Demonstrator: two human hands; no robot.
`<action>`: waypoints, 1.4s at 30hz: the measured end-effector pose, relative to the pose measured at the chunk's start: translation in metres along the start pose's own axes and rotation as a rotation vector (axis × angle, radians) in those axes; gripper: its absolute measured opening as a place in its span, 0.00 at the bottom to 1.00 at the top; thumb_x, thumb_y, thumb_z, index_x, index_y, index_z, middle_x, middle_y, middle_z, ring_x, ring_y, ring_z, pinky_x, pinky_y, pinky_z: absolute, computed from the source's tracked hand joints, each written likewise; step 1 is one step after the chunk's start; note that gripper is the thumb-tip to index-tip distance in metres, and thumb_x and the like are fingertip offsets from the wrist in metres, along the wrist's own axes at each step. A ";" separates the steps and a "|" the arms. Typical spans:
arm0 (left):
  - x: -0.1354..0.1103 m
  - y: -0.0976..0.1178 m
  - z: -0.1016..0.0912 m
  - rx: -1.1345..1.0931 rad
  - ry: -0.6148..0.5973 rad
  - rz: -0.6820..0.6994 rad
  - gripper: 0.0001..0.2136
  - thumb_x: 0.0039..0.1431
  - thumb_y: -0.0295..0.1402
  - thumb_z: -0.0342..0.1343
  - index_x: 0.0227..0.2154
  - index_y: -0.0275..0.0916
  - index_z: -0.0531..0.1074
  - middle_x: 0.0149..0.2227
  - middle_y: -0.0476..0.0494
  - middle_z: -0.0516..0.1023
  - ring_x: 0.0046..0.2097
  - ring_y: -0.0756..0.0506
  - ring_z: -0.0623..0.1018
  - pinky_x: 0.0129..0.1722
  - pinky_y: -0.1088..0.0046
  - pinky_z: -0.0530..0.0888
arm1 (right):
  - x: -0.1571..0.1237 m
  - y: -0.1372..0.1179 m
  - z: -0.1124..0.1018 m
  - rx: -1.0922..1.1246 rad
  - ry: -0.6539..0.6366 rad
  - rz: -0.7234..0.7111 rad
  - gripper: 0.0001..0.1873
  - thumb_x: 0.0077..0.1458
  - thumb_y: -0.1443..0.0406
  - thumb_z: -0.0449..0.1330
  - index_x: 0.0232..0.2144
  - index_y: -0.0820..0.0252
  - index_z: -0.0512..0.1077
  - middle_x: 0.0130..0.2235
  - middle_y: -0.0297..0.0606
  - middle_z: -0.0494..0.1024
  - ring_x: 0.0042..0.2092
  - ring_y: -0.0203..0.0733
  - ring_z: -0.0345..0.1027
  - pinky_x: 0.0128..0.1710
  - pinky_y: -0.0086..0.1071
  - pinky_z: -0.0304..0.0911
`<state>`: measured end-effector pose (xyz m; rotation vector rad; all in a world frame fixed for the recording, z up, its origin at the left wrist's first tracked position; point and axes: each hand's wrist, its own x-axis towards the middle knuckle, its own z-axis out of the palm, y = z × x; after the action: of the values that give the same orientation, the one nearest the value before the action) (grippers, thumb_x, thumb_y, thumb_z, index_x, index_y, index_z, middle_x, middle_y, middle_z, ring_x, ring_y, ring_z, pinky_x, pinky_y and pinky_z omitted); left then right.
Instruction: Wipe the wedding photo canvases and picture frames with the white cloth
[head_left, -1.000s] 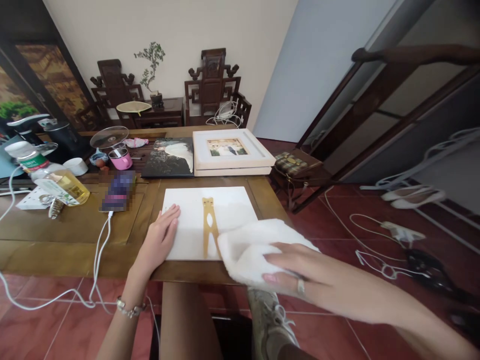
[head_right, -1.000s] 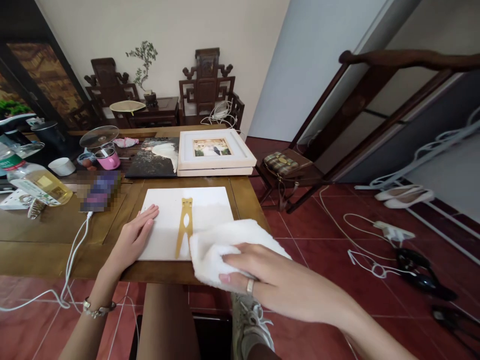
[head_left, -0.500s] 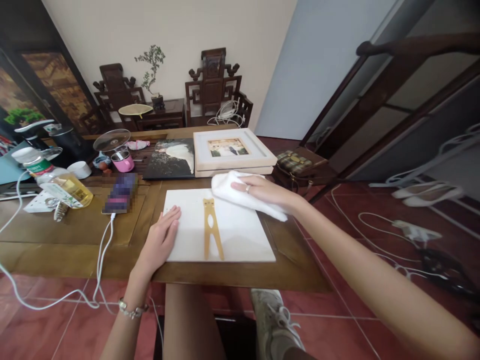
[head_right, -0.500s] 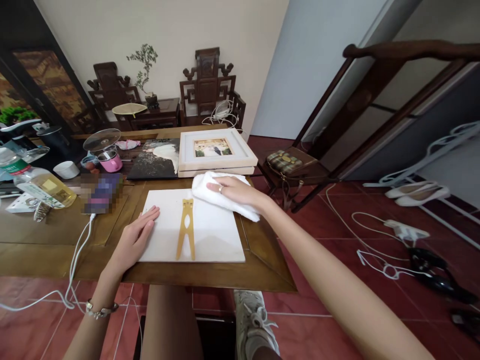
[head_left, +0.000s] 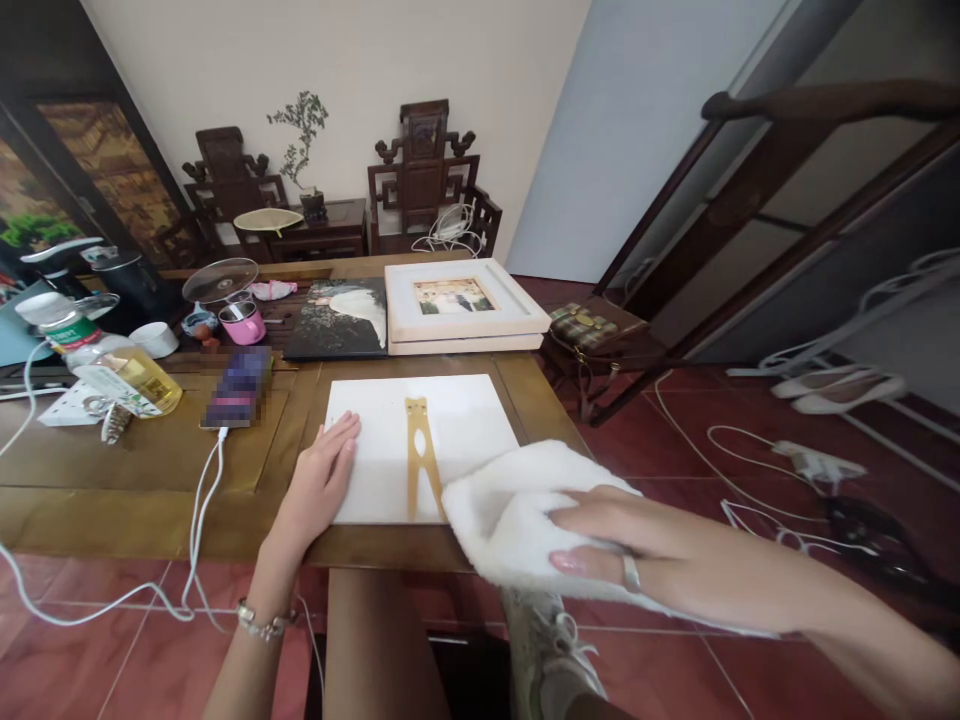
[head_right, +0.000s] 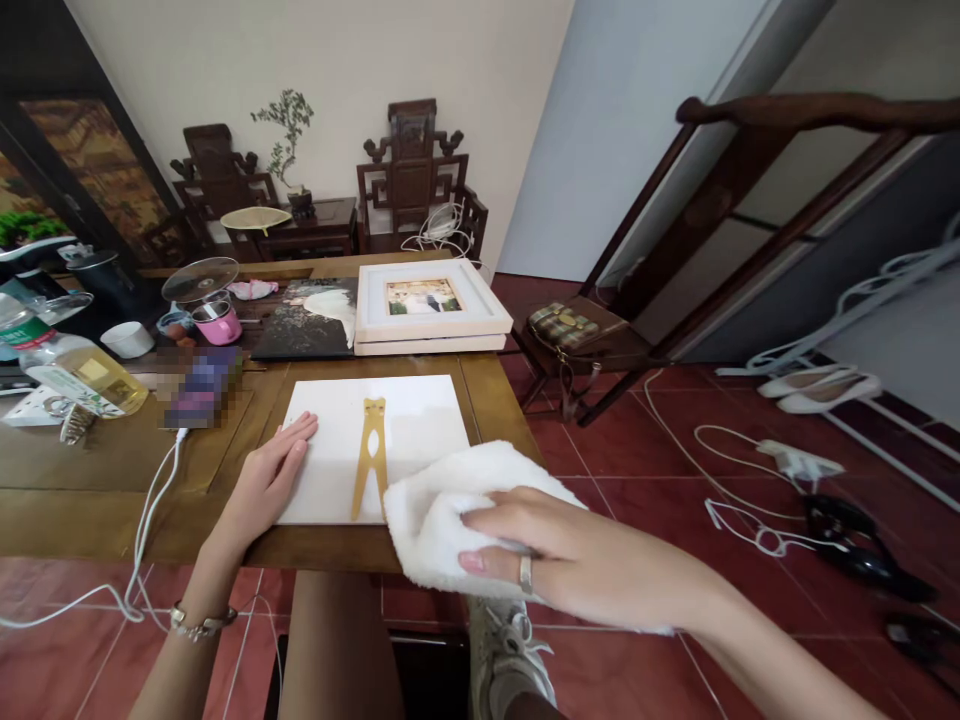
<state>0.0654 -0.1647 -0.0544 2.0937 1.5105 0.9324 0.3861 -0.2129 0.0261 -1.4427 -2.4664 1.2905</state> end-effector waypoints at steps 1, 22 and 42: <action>0.000 0.000 0.000 -0.001 0.000 -0.001 0.19 0.66 0.37 0.42 0.52 0.34 0.71 0.58 0.38 0.70 0.62 0.43 0.66 0.64 0.57 0.56 | 0.004 0.001 -0.003 -0.002 0.021 0.004 0.26 0.58 0.45 0.48 0.36 0.55 0.76 0.40 0.41 0.77 0.45 0.52 0.69 0.49 0.43 0.61; 0.000 -0.002 0.000 0.037 0.000 0.042 0.19 0.64 0.35 0.46 0.54 0.31 0.69 0.59 0.35 0.68 0.62 0.42 0.64 0.64 0.57 0.56 | 0.035 0.010 0.007 -0.022 0.246 -0.069 0.26 0.59 0.46 0.46 0.32 0.57 0.72 0.34 0.40 0.75 0.41 0.49 0.66 0.44 0.39 0.60; -0.001 -0.008 0.000 0.056 -0.030 0.028 0.21 0.64 0.37 0.44 0.56 0.33 0.67 0.61 0.35 0.64 0.64 0.42 0.60 0.65 0.55 0.54 | 0.123 0.000 0.002 -0.137 0.504 -0.312 0.15 0.62 0.63 0.46 0.33 0.59 0.72 0.37 0.43 0.76 0.45 0.51 0.68 0.48 0.47 0.60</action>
<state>0.0602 -0.1625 -0.0599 2.1637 1.5128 0.8742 0.3145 -0.1242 -0.0212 -1.1562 -2.3328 0.6191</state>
